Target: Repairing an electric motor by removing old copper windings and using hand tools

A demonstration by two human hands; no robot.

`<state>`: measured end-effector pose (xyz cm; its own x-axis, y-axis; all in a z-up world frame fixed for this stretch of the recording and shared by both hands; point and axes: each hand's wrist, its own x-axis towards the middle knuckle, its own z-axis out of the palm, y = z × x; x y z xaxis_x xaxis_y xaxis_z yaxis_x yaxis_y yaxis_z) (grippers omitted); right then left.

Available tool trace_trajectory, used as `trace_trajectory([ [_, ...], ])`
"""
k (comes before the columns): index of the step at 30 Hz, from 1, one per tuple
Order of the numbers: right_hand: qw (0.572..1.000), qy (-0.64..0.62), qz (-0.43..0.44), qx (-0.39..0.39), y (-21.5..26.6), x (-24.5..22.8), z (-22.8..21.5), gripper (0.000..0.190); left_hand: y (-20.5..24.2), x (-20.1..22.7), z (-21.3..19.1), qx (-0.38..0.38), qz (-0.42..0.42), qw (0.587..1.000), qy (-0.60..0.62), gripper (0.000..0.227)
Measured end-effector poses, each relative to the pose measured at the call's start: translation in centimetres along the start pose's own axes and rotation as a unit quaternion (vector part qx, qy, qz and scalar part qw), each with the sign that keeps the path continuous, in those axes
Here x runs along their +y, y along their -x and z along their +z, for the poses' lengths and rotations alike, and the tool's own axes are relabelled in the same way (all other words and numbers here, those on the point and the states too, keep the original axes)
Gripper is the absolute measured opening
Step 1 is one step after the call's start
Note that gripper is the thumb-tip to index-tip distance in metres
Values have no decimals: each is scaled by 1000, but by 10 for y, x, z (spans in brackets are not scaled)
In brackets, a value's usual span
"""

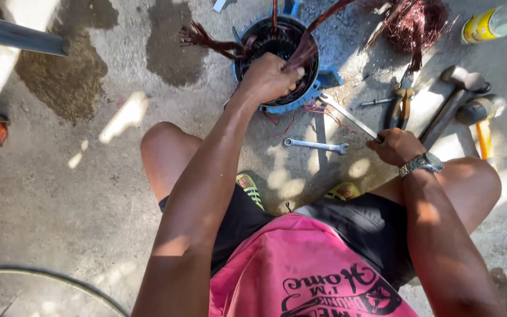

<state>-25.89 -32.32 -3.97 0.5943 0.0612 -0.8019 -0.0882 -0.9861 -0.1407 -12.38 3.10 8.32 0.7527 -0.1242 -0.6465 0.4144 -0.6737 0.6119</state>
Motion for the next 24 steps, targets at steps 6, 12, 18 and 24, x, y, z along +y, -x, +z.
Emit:
trace_trajectory([
  [6,999,-21,-37,5,-11,10,8,43,9,-30,5,168,-32,865,471,30],
  [12,998,-18,-53,12,-8,8,6,45,23,-9,20,191,-21,941,278,34],
  [18,999,21,2,-30,-12,-28,13,42,9,-9,34,401,-10,833,382,46],
  [24,999,-17,26,17,-40,-58,72,56,1,-20,24,373,-74,689,617,35],
])
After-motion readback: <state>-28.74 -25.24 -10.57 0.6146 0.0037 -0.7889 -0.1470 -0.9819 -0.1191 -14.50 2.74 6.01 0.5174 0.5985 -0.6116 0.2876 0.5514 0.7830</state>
